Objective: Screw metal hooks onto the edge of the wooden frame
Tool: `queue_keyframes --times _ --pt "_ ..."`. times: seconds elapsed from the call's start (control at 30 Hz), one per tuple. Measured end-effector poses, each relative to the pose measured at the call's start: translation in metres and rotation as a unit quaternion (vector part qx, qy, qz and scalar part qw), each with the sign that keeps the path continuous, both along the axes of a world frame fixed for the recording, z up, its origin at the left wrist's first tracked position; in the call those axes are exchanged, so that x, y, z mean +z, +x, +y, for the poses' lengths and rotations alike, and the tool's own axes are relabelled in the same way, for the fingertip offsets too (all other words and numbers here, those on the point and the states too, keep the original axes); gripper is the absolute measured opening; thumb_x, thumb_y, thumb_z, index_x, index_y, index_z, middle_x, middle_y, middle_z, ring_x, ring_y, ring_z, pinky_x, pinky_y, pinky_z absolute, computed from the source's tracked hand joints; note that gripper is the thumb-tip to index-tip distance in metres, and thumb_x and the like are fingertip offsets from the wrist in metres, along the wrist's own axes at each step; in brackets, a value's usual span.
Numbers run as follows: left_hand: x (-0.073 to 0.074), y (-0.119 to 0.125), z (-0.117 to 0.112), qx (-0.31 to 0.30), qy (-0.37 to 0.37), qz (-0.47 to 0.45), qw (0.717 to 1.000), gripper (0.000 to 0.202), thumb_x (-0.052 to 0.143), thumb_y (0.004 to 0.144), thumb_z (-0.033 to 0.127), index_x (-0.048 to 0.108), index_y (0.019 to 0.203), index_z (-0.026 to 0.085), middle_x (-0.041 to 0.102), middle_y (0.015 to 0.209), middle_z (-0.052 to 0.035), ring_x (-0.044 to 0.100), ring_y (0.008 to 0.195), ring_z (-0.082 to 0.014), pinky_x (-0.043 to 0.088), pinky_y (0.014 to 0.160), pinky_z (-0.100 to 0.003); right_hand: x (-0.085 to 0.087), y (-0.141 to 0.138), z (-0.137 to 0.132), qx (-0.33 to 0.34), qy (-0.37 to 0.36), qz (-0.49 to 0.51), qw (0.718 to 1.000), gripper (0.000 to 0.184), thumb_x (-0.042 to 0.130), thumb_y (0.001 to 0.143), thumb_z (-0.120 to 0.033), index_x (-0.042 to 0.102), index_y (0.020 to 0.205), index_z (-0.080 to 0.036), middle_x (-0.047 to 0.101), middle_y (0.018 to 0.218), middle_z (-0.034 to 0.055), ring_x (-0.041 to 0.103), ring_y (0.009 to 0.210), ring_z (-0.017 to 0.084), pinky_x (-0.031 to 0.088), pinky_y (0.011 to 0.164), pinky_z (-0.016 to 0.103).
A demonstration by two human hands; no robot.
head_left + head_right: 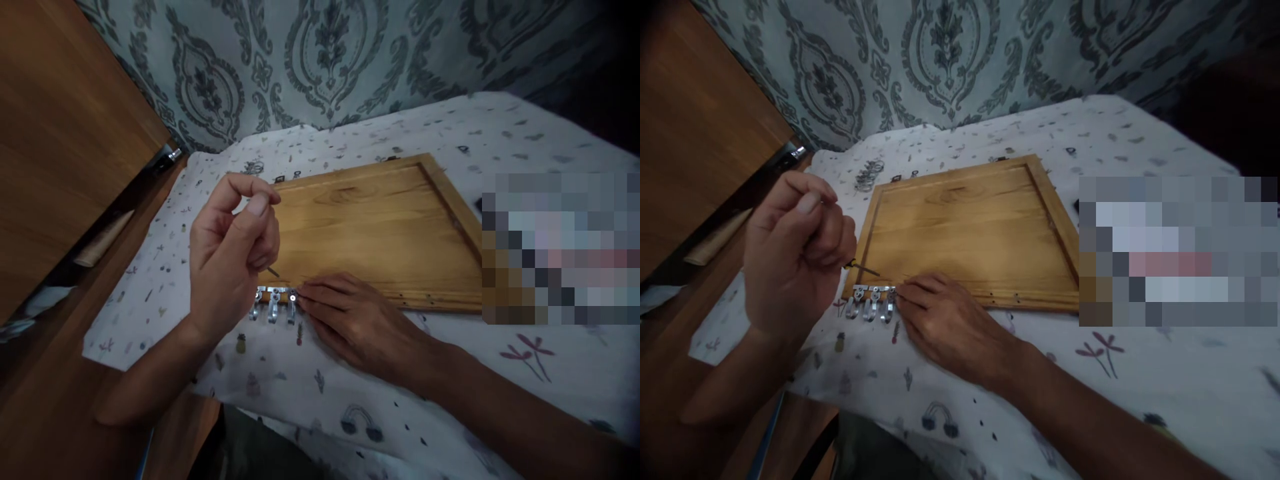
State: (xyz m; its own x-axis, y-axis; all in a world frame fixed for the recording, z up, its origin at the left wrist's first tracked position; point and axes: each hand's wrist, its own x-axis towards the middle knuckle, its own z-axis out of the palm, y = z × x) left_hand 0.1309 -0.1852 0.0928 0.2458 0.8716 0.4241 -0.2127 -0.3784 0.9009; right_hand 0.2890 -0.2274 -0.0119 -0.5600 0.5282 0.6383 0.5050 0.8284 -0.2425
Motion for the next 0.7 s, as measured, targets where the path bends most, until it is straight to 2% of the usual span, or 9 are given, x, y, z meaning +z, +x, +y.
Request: queue_keyframes --times 0.33,0.5,0.7 --pt "-0.003 -0.005 0.008 0.020 0.007 -0.011 1.000 0.011 0.060 0.089 0.024 0.055 0.081 0.019 0.026 0.048 0.0095 0.018 0.041 -0.0061 0.017 0.038 -0.021 0.003 0.003 0.001 0.004 0.016 -0.006 1.000 0.029 0.045 0.098 -0.015 0.072 0.106 -0.008 0.076 0.111 0.0136 0.071 0.100 0.025 0.062 0.087 0.042" --pt "-0.004 -0.006 0.011 0.025 0.020 -0.014 0.999 0.011 0.061 0.089 0.025 0.055 0.082 0.019 0.025 0.048 0.0097 0.018 0.040 -0.0065 0.016 0.038 -0.022 0.005 0.004 0.000 0.002 0.010 0.001 1.000 0.030 0.044 0.099 -0.016 0.072 0.106 -0.012 0.076 0.110 0.0115 0.072 0.098 0.024 0.064 0.084 0.041" --pt "-0.003 -0.008 0.014 0.034 0.017 -0.036 0.999 0.011 0.059 0.090 0.022 0.054 0.082 0.018 0.026 0.049 0.0095 0.019 0.041 -0.0061 0.016 0.039 -0.021 0.003 0.006 -0.001 -0.002 -0.014 0.028 1.000 0.024 0.048 0.098 -0.016 0.070 0.108 -0.011 0.074 0.113 0.0153 0.071 0.101 0.023 0.063 0.085 0.041"
